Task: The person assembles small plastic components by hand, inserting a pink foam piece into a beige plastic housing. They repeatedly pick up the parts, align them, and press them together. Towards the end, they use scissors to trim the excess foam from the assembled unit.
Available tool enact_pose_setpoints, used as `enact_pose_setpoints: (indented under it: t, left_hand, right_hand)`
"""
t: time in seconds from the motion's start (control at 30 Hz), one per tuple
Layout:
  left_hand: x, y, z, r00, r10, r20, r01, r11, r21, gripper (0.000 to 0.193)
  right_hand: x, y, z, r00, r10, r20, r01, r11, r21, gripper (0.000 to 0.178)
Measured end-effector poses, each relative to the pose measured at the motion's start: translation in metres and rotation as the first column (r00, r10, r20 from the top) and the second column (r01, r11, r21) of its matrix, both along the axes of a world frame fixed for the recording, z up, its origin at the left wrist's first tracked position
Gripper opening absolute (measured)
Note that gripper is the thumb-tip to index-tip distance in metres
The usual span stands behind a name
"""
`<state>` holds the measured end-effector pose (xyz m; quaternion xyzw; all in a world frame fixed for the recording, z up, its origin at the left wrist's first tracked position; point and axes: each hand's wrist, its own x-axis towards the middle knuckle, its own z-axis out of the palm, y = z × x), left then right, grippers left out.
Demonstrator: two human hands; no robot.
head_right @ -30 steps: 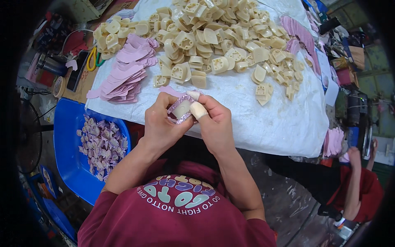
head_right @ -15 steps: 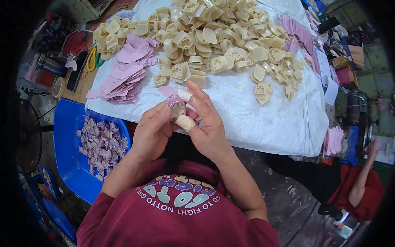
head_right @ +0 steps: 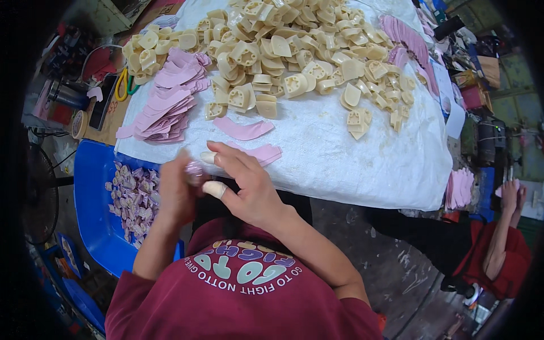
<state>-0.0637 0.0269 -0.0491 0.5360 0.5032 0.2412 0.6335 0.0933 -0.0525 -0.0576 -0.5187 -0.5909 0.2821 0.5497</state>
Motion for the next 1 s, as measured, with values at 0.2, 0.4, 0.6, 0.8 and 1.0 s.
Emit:
enact_pose_setpoints:
  t: [0.2,0.4,0.6,0.8,1.0]
  left_hand:
    - [-0.179,0.039,-0.028,0.766,0.435,-0.473,-0.122,0.821,0.558,0.034]
    - [-0.122,0.021,-0.006,0.851,0.407,-0.331,0.006,0.624,0.781,0.027]
    - [0.006,-0.007,0.002,0.971,-0.238,0.0,0.178,0.727,0.664,0.014]
    - [0.044,-0.005,-0.003,0.952,-0.14,0.272,0.15,0.988,-0.016,0.029]
    - [0.046,0.014,0.0,0.803,-0.3,0.515,0.393,0.916,-0.079,0.058]
  right_hand:
    - [0.047,-0.021,-0.003,0.932,-0.204,0.301,0.233,0.97,-0.064,0.034]
    - [0.048,0.015,-0.011,0.752,-0.224,0.62,0.261,0.965,0.031,0.024]
    - [0.052,0.037,-0.018,0.701,-0.211,0.681,0.278,0.96,0.011,0.022]
    - [0.062,0.02,0.022,0.84,-0.162,0.518,0.205,0.978,-0.027,0.016]
    - [0.059,0.008,0.043,0.862,-0.118,0.493,0.192,0.976,-0.102,0.011]
